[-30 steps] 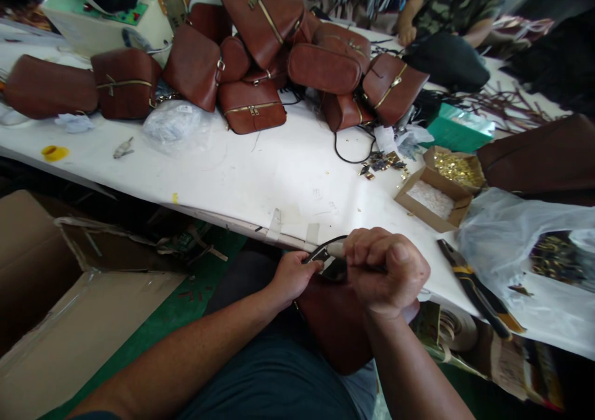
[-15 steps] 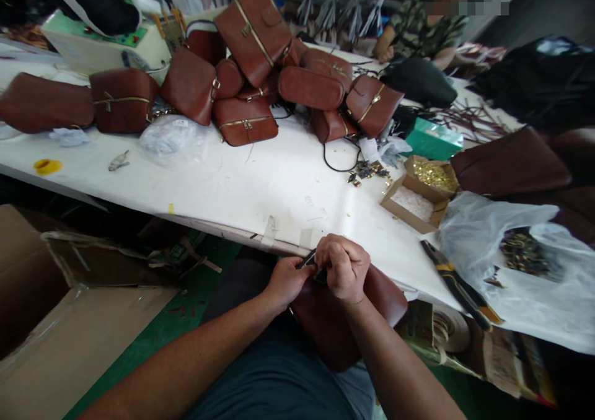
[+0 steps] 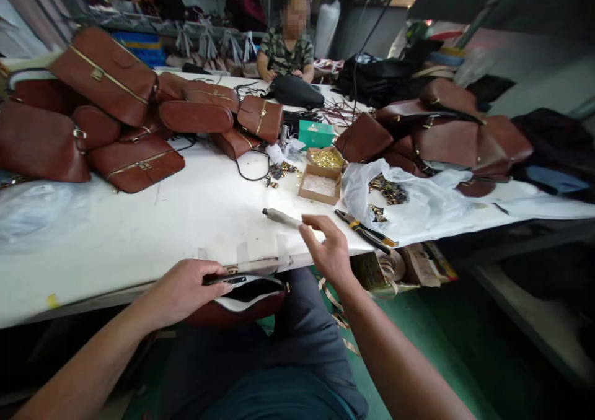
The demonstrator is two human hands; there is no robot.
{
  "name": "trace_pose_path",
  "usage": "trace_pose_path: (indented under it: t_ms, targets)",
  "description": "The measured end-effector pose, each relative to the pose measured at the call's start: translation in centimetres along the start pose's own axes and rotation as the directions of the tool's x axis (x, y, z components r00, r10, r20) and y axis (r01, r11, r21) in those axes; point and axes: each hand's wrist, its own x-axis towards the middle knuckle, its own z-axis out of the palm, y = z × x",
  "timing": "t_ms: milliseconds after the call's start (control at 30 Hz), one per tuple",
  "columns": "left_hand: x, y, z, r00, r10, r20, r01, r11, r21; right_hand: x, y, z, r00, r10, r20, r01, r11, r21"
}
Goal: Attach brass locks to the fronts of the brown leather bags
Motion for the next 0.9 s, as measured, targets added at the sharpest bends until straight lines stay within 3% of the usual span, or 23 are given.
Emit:
trace_pose_path:
  t_ms: [67,133,167,233,367,500,567,733,900]
  targets:
    - [-0.5,0.3,-0.9,0.991,-0.007,0.134,-0.002,0.998,0.068,-4.2,3.0,-2.5,0.959,0.216,-0.186,-0.222,0.975,-0.009]
    - [-0.4,0.6,-0.7,0.959,-0.019,0.282,0.003,0.998,0.057,-7.7,6.3,-4.3,0.826,0.483,-0.292,-0.467,0.875,0.127]
    - [-0.2,0.7,-0.3,0.941,-0.013,0.340,0.002,0.999,0.032,-9.0,7.8,-4.8,0.768,0.577,-0.279,-0.536,0.817,0.213]
    - [0.6,0.9,0.6,0.918,0.021,0.395,-0.010,1.000,-0.029,-10.3,10.2,-5.1,0.716,0.665,-0.212,-0.591,0.739,0.323]
    - [2.8,1.1,1.9,0.937,0.059,0.345,-0.059,0.998,-0.010,-10.1,12.2,-4.4,0.714,0.677,-0.179,-0.567,0.709,0.419]
    - [3.6,1.7,2.1,0.974,0.156,0.163,-0.186,0.965,0.187,-9.7,12.5,-4.5,0.721,0.679,-0.140,-0.553,0.685,0.474]
    - [3.5,2.3,2.0,0.973,0.188,0.137,-0.221,0.931,0.290,-9.7,12.5,-4.8,0.736,0.673,-0.075,-0.557,0.664,0.499]
    - [3.9,2.7,2.0,0.986,0.135,0.095,-0.162,0.905,0.394,-9.6,12.0,-5.4,0.734,0.679,0.022,-0.573,0.602,0.556]
    - [4.6,2.1,2.0,0.987,0.142,0.073,-0.160,0.896,0.415,-9.2,11.2,-5.8,0.686,0.708,0.168,-0.657,0.503,0.561]
